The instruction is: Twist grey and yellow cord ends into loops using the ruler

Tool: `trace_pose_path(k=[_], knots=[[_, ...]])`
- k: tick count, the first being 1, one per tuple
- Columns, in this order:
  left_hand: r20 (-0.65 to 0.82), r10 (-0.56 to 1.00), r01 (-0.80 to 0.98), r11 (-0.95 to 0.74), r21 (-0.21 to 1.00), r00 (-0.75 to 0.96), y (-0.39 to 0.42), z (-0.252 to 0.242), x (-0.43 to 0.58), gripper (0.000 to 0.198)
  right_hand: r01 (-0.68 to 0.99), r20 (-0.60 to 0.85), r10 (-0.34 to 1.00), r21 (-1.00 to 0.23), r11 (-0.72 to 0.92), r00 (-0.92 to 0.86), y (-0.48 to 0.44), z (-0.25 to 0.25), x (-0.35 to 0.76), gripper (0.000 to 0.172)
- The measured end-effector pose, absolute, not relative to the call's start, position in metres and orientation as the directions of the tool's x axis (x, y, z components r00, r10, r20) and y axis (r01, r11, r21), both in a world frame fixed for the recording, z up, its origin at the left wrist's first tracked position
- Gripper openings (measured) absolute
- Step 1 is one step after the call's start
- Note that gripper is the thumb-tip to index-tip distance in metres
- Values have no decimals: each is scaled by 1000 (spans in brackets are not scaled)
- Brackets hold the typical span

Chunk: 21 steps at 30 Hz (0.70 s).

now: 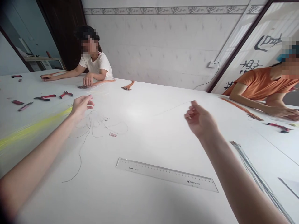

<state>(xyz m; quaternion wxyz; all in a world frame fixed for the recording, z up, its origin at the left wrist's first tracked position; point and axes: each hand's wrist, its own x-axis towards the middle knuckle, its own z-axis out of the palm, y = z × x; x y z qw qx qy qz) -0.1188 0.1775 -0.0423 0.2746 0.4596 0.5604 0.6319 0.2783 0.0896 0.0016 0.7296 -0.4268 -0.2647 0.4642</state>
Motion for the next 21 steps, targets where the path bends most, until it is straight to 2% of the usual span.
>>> trace_pose_path(k=[2,5,7,9,12,14,18,21], knots=[[305,909,130,-279,952,-284,166,-26,-104,23,-464,-45,968,-882,78,247,81,-5,257,11],[385,920,72,-380,922,-78,142,3,-81,33,-356,-47,995,-931,-77,-92,66,-14,226,15],[457,889,38,-457,889,-17,128,21,-70,42,-259,-27,964,-961,-98,-266,57,-17,211,19],[531,847,-22,-531,847,7,118,36,-65,52,-187,-19,939,-978,-88,-345,52,-20,204,21],[603,797,-162,-599,784,-29,117,43,-69,68,-126,-37,932,-988,-88,-359,50,-25,203,25],[555,825,-199,-564,801,-102,125,38,-77,74,-124,-55,942,-987,-101,-330,51,-28,207,26],[394,893,-181,-434,883,-219,142,26,-96,70,-180,-45,973,-980,-87,-226,58,-25,221,22],[414,871,-209,-470,857,-263,145,26,-106,67,-253,17,994,-967,-10,-104,65,-17,237,19]])
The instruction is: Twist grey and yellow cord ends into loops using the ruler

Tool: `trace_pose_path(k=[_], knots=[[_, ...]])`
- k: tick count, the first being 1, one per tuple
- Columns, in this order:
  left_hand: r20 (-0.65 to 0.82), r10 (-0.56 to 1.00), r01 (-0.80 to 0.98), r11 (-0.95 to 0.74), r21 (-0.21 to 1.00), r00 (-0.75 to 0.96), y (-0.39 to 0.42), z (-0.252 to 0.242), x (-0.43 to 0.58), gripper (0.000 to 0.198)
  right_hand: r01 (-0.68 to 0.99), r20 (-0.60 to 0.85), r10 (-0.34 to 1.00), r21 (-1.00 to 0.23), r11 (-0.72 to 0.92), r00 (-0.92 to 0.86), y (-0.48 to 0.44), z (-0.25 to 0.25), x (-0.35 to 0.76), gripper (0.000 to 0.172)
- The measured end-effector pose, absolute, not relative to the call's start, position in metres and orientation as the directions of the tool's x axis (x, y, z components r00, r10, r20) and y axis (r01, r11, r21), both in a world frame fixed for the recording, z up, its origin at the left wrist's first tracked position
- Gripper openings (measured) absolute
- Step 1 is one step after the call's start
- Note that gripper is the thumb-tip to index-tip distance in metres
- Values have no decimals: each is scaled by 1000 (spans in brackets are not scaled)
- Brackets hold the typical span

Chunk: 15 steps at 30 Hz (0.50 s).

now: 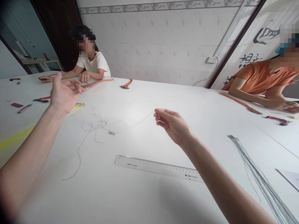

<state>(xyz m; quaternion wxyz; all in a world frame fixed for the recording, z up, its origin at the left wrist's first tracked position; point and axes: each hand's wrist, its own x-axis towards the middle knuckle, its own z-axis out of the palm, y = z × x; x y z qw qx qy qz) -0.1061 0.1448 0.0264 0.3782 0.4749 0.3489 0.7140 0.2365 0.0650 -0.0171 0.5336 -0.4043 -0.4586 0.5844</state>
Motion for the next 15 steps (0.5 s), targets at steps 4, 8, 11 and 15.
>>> trace_pose_path(k=[4,8,11,15], knots=[[462,856,-241,-511,825,-232,135,35,-103,65,-329,65,996,-944,40,-67,75,-15,240,15],[476,879,-279,-464,840,-30,118,39,-78,65,-317,102,933,-948,-13,-346,82,-27,193,15],[476,870,-307,-422,853,126,107,39,-59,67,-256,193,824,-965,61,-532,93,-33,137,20],[442,867,-268,-381,885,229,101,38,-54,65,-194,286,741,-958,210,-607,117,-38,79,22]])
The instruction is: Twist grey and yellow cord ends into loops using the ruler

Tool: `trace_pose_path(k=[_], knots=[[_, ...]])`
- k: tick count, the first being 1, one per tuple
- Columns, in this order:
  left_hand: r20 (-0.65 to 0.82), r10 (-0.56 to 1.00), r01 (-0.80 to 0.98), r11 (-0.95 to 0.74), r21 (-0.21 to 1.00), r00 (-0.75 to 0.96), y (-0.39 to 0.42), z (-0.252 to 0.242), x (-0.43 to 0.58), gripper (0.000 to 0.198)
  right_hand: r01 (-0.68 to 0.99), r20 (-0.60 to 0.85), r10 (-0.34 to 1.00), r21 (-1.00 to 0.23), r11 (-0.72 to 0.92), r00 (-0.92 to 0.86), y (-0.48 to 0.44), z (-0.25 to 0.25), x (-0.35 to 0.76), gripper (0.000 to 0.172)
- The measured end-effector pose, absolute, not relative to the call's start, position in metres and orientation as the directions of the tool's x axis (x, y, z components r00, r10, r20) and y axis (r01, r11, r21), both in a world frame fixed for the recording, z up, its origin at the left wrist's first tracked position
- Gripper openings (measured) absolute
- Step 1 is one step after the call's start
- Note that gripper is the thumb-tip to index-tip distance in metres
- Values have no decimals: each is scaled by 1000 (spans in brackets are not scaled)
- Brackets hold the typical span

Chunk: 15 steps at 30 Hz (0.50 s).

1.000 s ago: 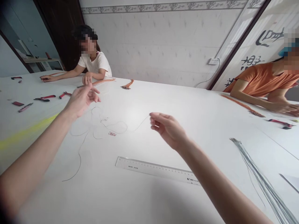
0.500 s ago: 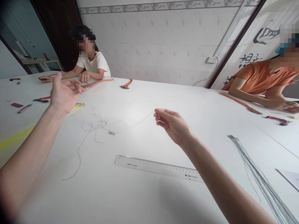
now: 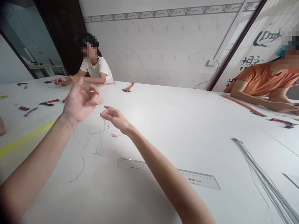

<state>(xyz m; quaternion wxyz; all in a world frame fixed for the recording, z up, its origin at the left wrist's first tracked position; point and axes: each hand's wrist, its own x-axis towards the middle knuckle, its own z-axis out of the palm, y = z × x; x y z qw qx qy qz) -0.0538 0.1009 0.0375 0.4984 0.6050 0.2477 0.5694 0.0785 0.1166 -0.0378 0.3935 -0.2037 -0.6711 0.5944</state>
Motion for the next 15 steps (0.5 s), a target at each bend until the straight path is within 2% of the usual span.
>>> trace_pose_path(k=[4,8,10,12,14,15], knots=[[482,857,-297,-420,858,181,94,49,-64,64,-88,188,741,-981,172,-645,138,-55,51,23],[625,774,-290,-579,762,97,71,74,-71,68,0,83,769,-994,107,-634,150,-78,46,21],[714,698,-162,-699,697,60,54,85,-76,60,12,61,780,-996,88,-623,154,-85,46,21],[779,624,102,-781,616,71,39,91,-89,42,-10,76,790,-996,89,-608,155,-85,47,20],[737,664,356,-724,591,127,29,90,-111,25,-56,122,799,-992,110,-590,155,-79,50,18],[636,756,434,-631,643,156,25,87,-124,21,-80,147,803,-989,124,-577,154,-75,54,16]])
